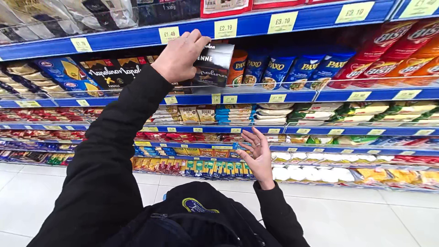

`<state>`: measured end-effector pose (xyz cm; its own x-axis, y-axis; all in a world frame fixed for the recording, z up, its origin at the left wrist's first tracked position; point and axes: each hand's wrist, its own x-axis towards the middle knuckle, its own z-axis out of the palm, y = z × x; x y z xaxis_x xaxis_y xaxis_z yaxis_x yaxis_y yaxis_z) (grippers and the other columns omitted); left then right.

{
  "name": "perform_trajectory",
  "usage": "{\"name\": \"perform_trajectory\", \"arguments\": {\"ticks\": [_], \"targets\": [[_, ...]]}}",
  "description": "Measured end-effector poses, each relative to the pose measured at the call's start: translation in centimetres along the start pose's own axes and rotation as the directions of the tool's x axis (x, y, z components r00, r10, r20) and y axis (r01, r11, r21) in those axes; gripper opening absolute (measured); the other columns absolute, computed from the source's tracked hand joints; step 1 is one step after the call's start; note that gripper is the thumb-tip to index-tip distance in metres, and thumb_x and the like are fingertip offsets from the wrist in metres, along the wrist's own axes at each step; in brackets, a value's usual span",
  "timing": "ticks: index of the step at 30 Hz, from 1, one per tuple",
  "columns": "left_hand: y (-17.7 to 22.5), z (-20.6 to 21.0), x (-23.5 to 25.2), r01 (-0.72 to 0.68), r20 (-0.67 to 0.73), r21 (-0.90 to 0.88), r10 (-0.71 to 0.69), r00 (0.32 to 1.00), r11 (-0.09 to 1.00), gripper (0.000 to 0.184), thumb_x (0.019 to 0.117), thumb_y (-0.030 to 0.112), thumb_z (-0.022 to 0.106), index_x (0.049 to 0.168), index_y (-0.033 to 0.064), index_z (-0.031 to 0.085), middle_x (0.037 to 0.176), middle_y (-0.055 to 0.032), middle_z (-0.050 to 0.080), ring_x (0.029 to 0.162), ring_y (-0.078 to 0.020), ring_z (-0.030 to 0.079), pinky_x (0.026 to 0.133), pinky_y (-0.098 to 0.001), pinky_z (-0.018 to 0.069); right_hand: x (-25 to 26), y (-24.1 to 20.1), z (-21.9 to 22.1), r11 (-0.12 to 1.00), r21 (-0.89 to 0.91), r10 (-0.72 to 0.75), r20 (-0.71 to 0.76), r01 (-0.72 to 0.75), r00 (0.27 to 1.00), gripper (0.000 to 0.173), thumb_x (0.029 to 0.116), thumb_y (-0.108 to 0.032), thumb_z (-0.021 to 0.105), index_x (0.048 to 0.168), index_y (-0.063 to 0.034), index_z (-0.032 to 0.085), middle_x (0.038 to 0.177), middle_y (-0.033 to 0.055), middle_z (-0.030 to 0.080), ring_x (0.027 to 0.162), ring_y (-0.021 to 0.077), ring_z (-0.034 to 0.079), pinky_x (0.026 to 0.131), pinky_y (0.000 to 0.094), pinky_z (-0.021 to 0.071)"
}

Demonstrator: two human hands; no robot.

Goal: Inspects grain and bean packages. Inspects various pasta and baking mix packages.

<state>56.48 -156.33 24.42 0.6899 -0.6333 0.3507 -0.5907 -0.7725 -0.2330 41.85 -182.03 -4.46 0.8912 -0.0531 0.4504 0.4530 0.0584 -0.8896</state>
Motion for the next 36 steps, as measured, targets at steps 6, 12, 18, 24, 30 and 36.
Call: {"name": "perform_trajectory", "arguments": {"ticks": [6, 12, 18, 24, 30, 36], "targets": [[0.1, 0.3, 0.7, 0.012, 0.020, 0.004, -0.012, 1.000, 1.000, 0.078, 0.0769, 0.005, 0.080, 0.148, 0.0040, 0.047, 0.134, -0.0218, 0.055, 0.121, -0.0429, 0.056, 0.098, -0.0546, 0.0498, 0.8, 1.1, 0.1, 1.000, 0.020, 0.003, 0.016, -0.004, 1.000, 0.090, 0.0822, -0.022, 0.083, 0.152, 0.0034, 0.032, 0.143, 0.0201, 0.057, 0.124, 0.0348, 0.063, 0.092, 0.0456, 0.0637], [-0.1, 1.4, 0.2, -0.011, -0.038, 0.089, 0.015, 0.999, 0.996, 0.073, 0.0793, 0.010, 0.080, 0.145, -0.0009, 0.048, 0.125, -0.0241, 0.058, 0.114, -0.0445, 0.058, 0.096, -0.0557, 0.0489, 0.8, 1.7, 0.7, 1.000, 0.008, 0.007, 0.036, -0.007, 0.999, 0.089, 0.0843, -0.029, 0.082, 0.152, 0.0032, 0.034, 0.139, 0.0201, 0.059, 0.121, 0.0326, 0.065, 0.092, 0.0433, 0.0636], [-0.4, 2.0, 0.2, -0.043, -0.019, 0.084, 0.044, 0.999, 0.996, 0.070, 0.0914, 0.027, 0.075, 0.149, 0.0018, 0.043, 0.124, -0.0235, 0.059, 0.113, -0.0433, 0.060, 0.095, -0.0546, 0.0503, 1.0, 2.3, 1.1, 0.999, 0.009, 0.049, 0.059, -0.050, 0.997, 0.089, 0.0853, -0.028, 0.081, 0.153, 0.0035, 0.032, 0.137, 0.0207, 0.061, 0.119, 0.0323, 0.067, 0.089, 0.0431, 0.0646], [0.5, 4.2, -0.2, -0.001, -0.019, 0.145, 0.004, 1.000, 0.989, 0.063, 0.0985, 0.018, 0.066, 0.152, -0.0026, 0.040, 0.133, -0.0306, 0.056, 0.127, -0.0473, 0.054, 0.111, -0.0569, 0.0399, 1.2, 2.8, 1.1, 0.996, 0.033, 0.075, 0.053, -0.077, 0.996, 0.089, 0.0853, -0.025, 0.081, 0.154, 0.0029, 0.032, 0.137, 0.0210, 0.060, 0.119, 0.0329, 0.066, 0.089, 0.0434, 0.0647], [-0.4, 5.9, 0.7, 0.071, 0.003, 0.120, -0.072, 0.997, 0.990, 0.053, 0.1034, 0.014, 0.057, 0.151, -0.0013, 0.041, 0.136, -0.0308, 0.054, 0.128, -0.0488, 0.053, 0.107, -0.0592, 0.0428, 1.6, 3.1, 1.1, 0.995, 0.051, 0.087, 0.039, -0.089, 0.995, 0.089, 0.0865, -0.028, 0.080, 0.154, 0.0026, 0.032, 0.137, 0.0212, 0.060, 0.118, 0.0335, 0.067, 0.088, 0.0438, 0.0649], [-1.5, 7.0, 1.9, 0.202, 0.028, 0.094, -0.205, 0.978, 0.975, 0.050, 0.0985, -0.005, 0.052, 0.148, -0.0030, 0.043, 0.135, -0.0302, 0.056, 0.124, -0.0505, 0.055, 0.101, -0.0631, 0.0447, 2.1, 3.2, 1.2, 0.995, 0.040, 0.091, 0.030, -0.092, 0.995, 0.089, 0.0872, -0.032, 0.080, 0.154, 0.0031, 0.031, 0.139, 0.0206, 0.059, 0.118, 0.0320, 0.067, 0.087, 0.0416, 0.0652]]}}
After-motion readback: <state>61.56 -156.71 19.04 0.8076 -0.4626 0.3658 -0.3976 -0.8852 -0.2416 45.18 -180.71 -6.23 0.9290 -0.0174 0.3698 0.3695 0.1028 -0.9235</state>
